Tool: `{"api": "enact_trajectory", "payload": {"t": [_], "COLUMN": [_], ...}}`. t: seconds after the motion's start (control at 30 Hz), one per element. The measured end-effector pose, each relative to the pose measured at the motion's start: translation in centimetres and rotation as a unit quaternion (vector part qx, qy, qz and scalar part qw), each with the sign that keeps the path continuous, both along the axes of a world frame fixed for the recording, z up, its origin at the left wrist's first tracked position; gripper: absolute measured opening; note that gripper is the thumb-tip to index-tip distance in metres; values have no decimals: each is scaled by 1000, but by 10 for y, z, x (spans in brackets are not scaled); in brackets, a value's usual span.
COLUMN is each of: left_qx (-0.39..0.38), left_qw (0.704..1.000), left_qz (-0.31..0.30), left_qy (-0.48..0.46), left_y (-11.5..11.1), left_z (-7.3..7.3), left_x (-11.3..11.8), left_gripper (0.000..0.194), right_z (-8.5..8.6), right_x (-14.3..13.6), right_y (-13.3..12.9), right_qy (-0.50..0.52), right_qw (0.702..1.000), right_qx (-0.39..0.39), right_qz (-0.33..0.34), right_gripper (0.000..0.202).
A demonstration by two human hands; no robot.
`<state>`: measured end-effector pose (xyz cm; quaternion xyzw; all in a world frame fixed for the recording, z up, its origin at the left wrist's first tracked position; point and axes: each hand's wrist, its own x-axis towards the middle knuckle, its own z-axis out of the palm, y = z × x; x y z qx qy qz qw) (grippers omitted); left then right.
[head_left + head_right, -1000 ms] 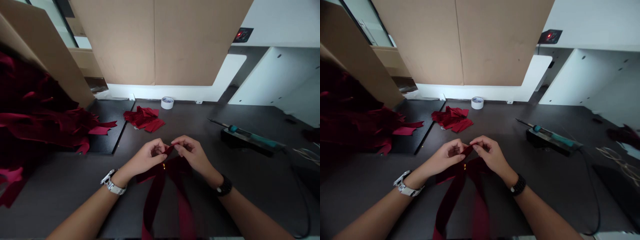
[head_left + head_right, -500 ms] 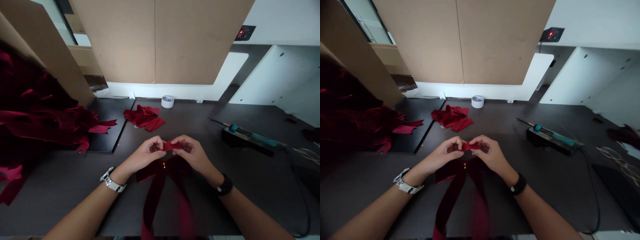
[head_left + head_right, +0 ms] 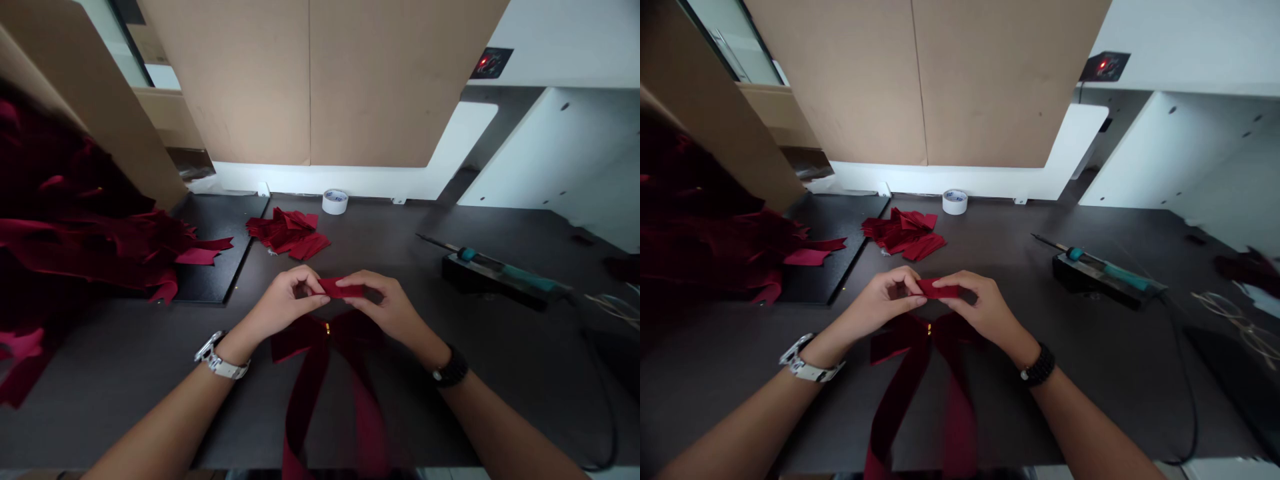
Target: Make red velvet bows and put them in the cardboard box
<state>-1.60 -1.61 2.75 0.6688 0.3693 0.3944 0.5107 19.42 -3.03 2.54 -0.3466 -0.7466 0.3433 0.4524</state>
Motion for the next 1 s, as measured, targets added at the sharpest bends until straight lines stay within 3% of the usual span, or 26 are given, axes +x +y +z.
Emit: {"api": "enact_trajectory", "payload": {"t": [0.1, 0.33, 0.53, 0.7, 1.0], "left_qx": [-1, -13, 8, -27, -52], "left_qw": [1000, 1000, 998, 997, 995], "left_qz": [9, 22, 57, 68, 87], "left_qy": [-3, -6, -9, -37, -7], "left_y": [0, 1, -2, -2, 0], "left_z": [-1, -3, -7, -9, -9], "left_x": [0, 1, 7, 10, 7], "left_gripper": [16, 19, 19, 24, 16], "right_z": [-1, -7, -14, -14, -18], "right_x": [0, -2, -5, -7, -7], "right_y": [0, 2, 5, 4, 7], "right_qy": [-3, 21, 99, 123, 157], "right_qw": [999, 996, 985, 979, 968], "right_qx": [-32, -40, -111, -135, -170], "right_qz": [4, -72, -84, -96, -92], "right_gripper": [19, 4, 21, 27, 33]}}
